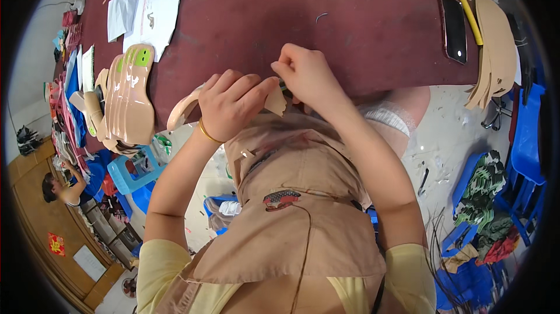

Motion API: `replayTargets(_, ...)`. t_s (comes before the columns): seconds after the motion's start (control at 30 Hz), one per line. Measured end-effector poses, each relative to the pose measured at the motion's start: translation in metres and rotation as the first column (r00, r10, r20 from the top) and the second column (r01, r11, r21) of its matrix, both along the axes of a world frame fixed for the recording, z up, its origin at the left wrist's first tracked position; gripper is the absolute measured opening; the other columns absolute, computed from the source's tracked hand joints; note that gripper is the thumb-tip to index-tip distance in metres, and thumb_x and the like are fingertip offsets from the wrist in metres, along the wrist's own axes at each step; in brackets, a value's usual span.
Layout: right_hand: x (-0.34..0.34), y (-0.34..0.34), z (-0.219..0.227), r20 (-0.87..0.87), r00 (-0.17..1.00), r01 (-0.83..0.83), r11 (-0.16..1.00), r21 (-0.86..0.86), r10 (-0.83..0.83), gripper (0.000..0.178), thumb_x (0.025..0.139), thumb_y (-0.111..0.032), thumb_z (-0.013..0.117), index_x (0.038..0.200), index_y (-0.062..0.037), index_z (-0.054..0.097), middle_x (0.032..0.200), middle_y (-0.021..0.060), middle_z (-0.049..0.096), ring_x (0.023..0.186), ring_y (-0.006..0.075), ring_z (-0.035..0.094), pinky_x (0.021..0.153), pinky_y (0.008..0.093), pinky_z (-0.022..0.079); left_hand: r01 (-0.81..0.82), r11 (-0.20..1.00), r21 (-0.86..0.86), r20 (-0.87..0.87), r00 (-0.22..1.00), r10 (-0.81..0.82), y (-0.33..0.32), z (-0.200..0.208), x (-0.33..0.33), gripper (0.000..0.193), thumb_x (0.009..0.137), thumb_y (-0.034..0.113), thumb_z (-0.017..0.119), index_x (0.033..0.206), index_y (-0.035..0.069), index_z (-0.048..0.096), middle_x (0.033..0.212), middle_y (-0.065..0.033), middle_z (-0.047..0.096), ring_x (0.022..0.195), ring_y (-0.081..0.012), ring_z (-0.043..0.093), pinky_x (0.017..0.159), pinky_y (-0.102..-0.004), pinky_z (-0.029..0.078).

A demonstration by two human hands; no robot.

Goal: The recorder is seen assembling shoe components, specifically attaching the upper to the insole and trimming materials.

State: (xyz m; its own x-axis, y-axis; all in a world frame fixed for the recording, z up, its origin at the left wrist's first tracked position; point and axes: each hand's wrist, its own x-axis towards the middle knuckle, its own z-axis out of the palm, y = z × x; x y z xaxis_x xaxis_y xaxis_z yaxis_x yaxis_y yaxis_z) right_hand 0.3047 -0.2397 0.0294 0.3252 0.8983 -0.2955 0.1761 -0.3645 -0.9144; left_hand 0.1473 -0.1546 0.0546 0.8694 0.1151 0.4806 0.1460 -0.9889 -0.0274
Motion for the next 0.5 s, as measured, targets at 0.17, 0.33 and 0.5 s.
replayTargets(0.17,0.015,0.002,0.022,-0.232,0.971,-0.108,0.976,-0.189,0.062,0.024,0.089,-0.028,0.060,0.089,-0.0039,0.061,0.066,0.0053,0.062,0.054,0.0143,0.061,0.045,0.0337,0.048,-0.021,0.999,-0.044,0.024,0.999,0.022,0.003,0.000,-0.002,0.029,0.065,0.019,0.069,0.094,0.023,0.065,0.075,0.0107,0.057,0.063,-0.0079,0.050,0.052,-0.0239,0.036)
replayTargets(0.33,0.003,-0.019,0.006,-0.472,0.881,0.010,0.998,-0.066,-0.040,0.021,0.091,-0.021,0.058,0.086,-0.0004,0.057,0.067,0.0030,0.059,0.050,0.0086,0.057,0.039,0.0214,0.042,-0.027,0.999,-0.031,0.038,0.999,0.028,-0.001,-0.002,-0.002,0.028,0.066,0.018,0.071,0.093,0.022,0.064,0.072,0.0106,0.055,0.062,-0.0081,0.049,0.053,-0.0244,0.036)
replayTargets(0.5,0.012,0.011,0.025,-0.133,0.979,-0.181,0.957,-0.226,0.154,0.019,0.090,-0.018,0.058,0.085,-0.0001,0.056,0.060,0.0041,0.058,0.041,0.0104,0.053,0.036,0.0259,0.041,-0.027,1.000,0.001,0.032,0.999,0.027,-0.001,-0.003,-0.001,0.028,0.066,0.018,0.072,0.092,0.022,0.063,0.072,0.0107,0.055,0.061,-0.0078,0.049,0.053,-0.0241,0.036)
